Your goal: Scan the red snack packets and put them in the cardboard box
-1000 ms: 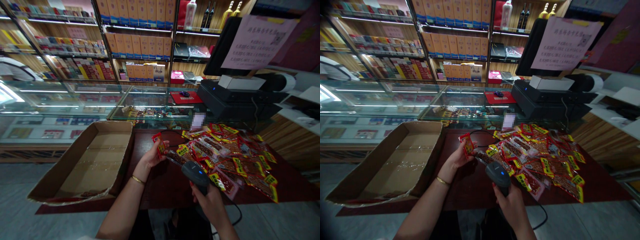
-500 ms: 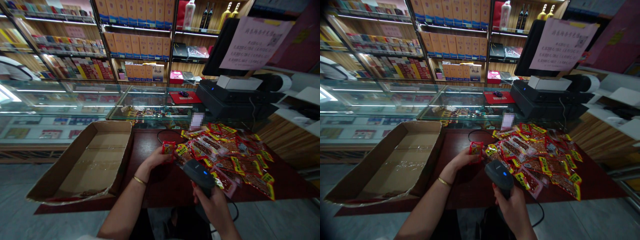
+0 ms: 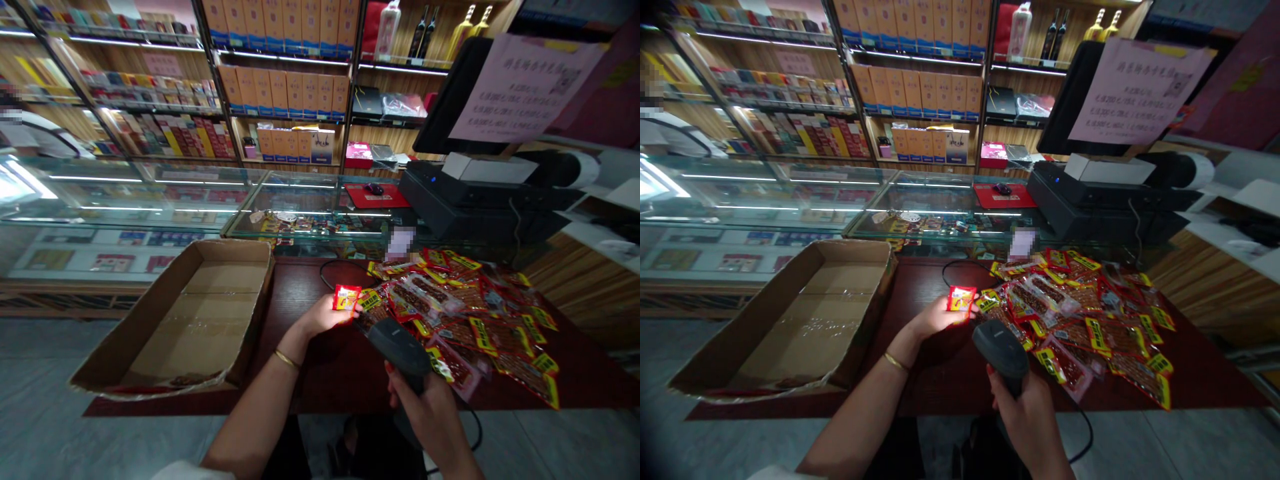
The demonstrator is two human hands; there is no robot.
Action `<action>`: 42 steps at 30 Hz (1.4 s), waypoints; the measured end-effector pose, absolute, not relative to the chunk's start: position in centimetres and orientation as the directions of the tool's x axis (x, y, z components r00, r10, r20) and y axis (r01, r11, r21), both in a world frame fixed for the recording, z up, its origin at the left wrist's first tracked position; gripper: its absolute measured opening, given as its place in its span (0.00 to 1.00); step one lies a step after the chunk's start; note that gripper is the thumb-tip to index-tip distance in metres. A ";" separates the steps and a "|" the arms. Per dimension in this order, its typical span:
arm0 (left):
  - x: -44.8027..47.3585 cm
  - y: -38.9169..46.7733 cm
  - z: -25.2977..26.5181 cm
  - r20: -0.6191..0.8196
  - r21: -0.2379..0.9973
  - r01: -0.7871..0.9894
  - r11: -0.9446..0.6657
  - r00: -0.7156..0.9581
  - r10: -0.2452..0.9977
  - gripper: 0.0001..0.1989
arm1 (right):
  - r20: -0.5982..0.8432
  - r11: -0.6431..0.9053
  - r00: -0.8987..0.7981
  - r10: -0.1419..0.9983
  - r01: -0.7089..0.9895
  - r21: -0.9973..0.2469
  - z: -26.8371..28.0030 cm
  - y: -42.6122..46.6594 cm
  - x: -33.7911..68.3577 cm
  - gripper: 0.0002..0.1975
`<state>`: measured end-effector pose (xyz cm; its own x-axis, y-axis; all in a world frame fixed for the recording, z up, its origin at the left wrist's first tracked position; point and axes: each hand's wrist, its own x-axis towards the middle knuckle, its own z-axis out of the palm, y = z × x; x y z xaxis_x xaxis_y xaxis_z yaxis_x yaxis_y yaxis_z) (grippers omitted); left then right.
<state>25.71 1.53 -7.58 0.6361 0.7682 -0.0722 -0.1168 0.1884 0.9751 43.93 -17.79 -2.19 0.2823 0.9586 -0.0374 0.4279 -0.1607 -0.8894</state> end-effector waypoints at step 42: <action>25.4 -1.5 0.5 0.147 0.973 -0.165 -0.158 -0.080 0.986 0.21 | -0.084 -0.082 0.034 0.996 0.745 -0.662 -5.2 -6.3 37.7 0.20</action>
<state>25.42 -1.47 0.54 -0.0803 0.9859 0.1466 -0.1652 -0.1582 0.9735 37.72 -6.31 -5.22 0.0343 0.9959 -0.0842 0.7449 -0.0817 -0.6622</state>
